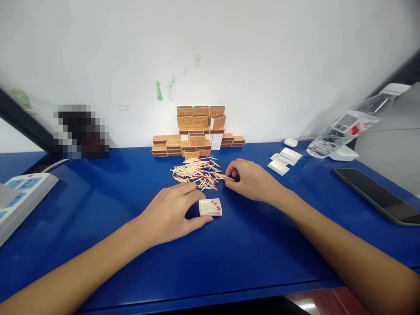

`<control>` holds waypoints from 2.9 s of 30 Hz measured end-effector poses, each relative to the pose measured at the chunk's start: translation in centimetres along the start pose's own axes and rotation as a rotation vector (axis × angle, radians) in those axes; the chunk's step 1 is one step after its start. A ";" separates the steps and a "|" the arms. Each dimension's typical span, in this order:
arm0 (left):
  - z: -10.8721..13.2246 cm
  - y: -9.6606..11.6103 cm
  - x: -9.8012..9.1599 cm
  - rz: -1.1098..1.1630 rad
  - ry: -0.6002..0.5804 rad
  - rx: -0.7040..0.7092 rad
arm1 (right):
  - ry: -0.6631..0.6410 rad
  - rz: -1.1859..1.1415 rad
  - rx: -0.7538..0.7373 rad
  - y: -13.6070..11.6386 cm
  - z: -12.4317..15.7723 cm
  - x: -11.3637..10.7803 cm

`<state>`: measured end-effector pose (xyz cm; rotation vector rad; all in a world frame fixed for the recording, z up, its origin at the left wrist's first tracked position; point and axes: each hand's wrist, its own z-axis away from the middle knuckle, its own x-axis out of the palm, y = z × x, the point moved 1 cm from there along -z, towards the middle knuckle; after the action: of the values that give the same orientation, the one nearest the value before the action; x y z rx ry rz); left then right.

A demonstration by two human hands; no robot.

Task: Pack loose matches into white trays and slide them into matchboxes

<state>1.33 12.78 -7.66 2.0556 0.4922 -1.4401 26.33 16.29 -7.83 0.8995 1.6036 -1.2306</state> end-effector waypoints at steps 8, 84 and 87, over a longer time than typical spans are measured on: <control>0.0 -0.3 0.0 -0.032 -0.015 -0.009 | -0.152 -0.022 -0.036 2.1 0.1 -1.7; -0.1 -0.7 -0.1 0.006 -0.016 0.040 | 0.062 -0.051 -0.246 2.1 0.3 -4.1; -0.1 -0.8 -0.1 0.001 -0.031 0.045 | -0.068 -0.031 -0.234 3.4 -0.1 -3.7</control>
<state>0.91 13.46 -7.75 2.0653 0.4499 -1.4931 30.61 17.09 -5.44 0.6812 1.6712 -1.0564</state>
